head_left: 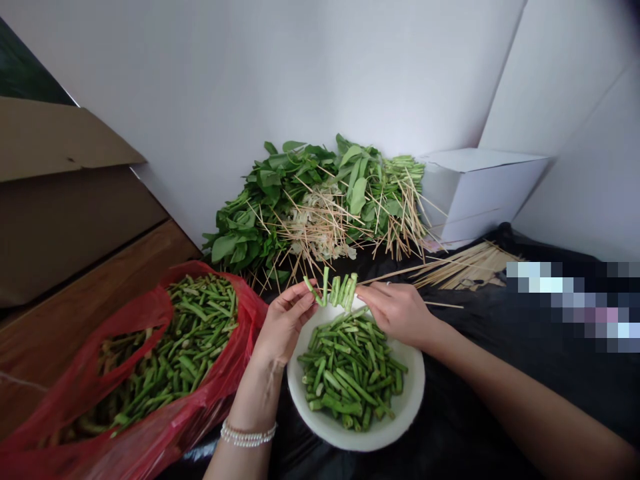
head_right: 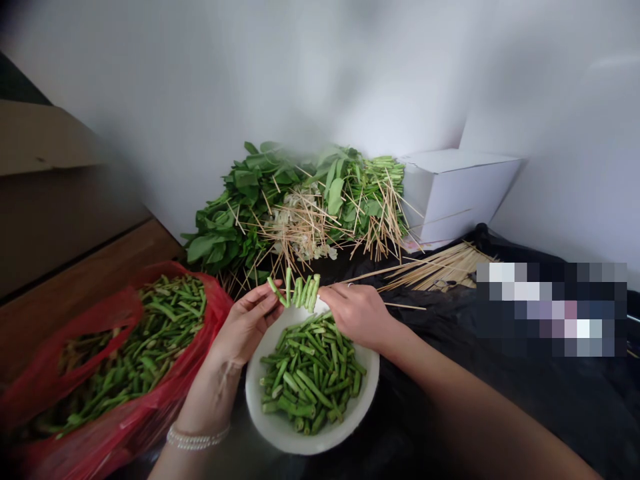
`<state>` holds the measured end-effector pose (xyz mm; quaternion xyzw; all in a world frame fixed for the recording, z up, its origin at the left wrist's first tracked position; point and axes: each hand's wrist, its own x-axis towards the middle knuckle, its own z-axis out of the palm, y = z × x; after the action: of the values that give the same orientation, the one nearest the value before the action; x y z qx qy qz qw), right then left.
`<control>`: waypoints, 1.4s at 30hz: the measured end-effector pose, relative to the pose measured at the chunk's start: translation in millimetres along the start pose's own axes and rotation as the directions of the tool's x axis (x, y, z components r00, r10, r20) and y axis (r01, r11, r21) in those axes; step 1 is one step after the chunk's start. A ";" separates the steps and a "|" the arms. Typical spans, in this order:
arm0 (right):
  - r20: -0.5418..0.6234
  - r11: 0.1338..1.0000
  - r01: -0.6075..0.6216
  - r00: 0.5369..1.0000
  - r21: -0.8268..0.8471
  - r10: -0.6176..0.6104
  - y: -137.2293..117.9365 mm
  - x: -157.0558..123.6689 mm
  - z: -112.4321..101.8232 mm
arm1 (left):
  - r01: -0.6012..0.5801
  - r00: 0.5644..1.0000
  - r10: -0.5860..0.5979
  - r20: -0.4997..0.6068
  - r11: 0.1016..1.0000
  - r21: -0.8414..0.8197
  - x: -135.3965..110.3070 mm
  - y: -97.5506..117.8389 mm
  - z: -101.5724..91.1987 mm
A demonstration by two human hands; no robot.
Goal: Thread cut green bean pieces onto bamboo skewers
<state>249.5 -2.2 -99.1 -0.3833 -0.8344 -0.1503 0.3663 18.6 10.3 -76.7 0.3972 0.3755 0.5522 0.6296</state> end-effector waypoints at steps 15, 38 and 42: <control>0.018 0.999 0.017 1.000 -0.030 -0.017 -3.1 0.9 0.9 | -0.011 1.000 0.012 -0.016 0.999 0.041 -2.2 -1.9 5.7; 0.059 0.995 0.046 0.997 0.087 -0.051 -3.3 -0.6 3.3 | 0.132 0.991 -0.131 0.029 0.991 -0.029 -4.1 -1.9 9.7; 0.036 0.998 0.062 0.997 0.032 -0.064 -3.8 0.5 2.5 | 0.064 0.998 -0.064 0.029 0.998 0.008 -4.3 -3.6 10.5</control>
<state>245.2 -3.1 -100.3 -0.3540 -0.8550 -0.1418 0.3516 29.1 4.8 -75.6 0.3953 0.3808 0.5246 0.6508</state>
